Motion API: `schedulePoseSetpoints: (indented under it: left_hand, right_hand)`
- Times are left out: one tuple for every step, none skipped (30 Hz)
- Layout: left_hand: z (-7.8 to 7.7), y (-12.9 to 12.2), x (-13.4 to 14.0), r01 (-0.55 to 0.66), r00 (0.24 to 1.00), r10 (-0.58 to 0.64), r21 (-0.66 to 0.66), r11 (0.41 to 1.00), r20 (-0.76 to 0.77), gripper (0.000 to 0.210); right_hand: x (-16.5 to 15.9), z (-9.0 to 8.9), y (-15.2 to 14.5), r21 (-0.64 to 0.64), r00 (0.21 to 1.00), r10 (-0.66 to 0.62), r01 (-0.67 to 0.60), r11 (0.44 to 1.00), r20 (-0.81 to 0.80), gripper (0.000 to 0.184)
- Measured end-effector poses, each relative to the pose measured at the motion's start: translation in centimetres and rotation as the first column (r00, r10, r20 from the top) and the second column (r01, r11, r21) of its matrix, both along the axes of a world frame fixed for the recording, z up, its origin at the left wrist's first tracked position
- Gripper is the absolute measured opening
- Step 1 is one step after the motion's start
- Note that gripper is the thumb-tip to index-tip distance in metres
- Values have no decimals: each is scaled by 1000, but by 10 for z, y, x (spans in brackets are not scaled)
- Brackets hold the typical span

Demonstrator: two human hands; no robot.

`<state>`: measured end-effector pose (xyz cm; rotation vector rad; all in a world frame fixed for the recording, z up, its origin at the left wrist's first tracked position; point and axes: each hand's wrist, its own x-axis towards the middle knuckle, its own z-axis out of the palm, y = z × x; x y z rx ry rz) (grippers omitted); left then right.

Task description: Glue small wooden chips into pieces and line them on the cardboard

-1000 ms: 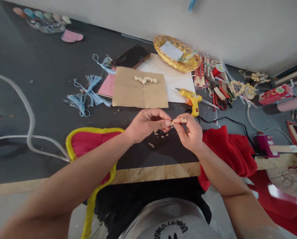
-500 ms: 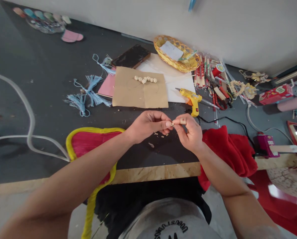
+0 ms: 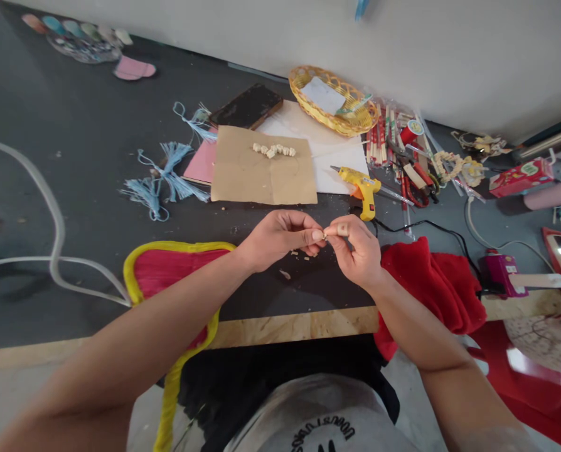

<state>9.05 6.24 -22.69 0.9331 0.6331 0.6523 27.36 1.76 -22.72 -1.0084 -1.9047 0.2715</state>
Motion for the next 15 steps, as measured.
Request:
schedulePoseSetpoints:
  left_hand:
    - [0, 0, 0, -1, 1000, 1, -6, 1000, -4, 26]
    - [0, 0, 0, 0, 1000, 0, -13, 1000, -6, 26]
    - [0, 0, 0, 2, 1000, -2, -20, 1000, -6, 27]
    - [0, 0, 0, 5, 1000, -5, -27, 1000, -4, 27]
    - [0, 1, 0, 5, 1000, -5, -33, 999, -1, 27]
    - [0, 1, 0, 4, 1000, -4, -38, 999, 3, 28]
    - [0, 1, 0, 2, 1000, -2, -42, 999, 7, 28]
    - [1, 1, 0, 1, 1000, -1, -45, 999, 10, 29]
    - [1, 1, 0, 1, 1000, 0, -46, 999, 13, 29]
    - [2, 1, 0, 3, 1000, -2, -48, 999, 14, 29]
    - [2, 1, 0, 6, 1000, -5, -50, 999, 14, 29]
    - [2, 1, 0, 10, 1000, -10, -51, 999, 13, 29]
    - [2, 1, 0, 13, 1000, -12, -52, 999, 11, 29]
    - [2, 1, 0, 14, 1000, -13, -53, 999, 7, 29]
    - [2, 1, 0, 15, 1000, -15, -52, 999, 3, 29]
  right_hand:
    - [0, 0, 0, -7, 1000, 2, -2, 1000, -4, 9]
    - [0, -1, 0, -18, 1000, 4, -5, 1000, -11, 9]
    - [0, -1, 0, -33, 1000, 5, -6, 999, -19, 9]
    - [0, -2, -1, -51, 999, 5, -6, 999, -32, 9]
    - [0, -2, -1, -70, 999, 6, -9, 998, -49, 9]
    - [0, -3, -2, -86, 998, 8, -14, 996, -66, 11]
    - [-1, -3, -2, -99, 997, 12, -20, 995, -80, 12]
    - [-1, -3, -2, -107, 996, 17, -26, 994, -87, 13]
    - [-1, -2, -2, -109, 996, 19, -29, 994, -88, 13]
    - [-1, -2, -2, -107, 996, 19, -28, 994, -83, 11]
    - [-1, -1, -2, -102, 997, 15, -22, 995, -76, 8]
    - [-1, 0, -1, -95, 997, 11, -18, 995, -72, 7]
    - [-1, 1, -1, -87, 997, 11, -17, 996, -70, 8]
    - [-2, 1, 0, -80, 997, 13, -18, 997, -72, 9]
    - [-2, 1, 0, -76, 997, 15, -21, 997, -75, 9]
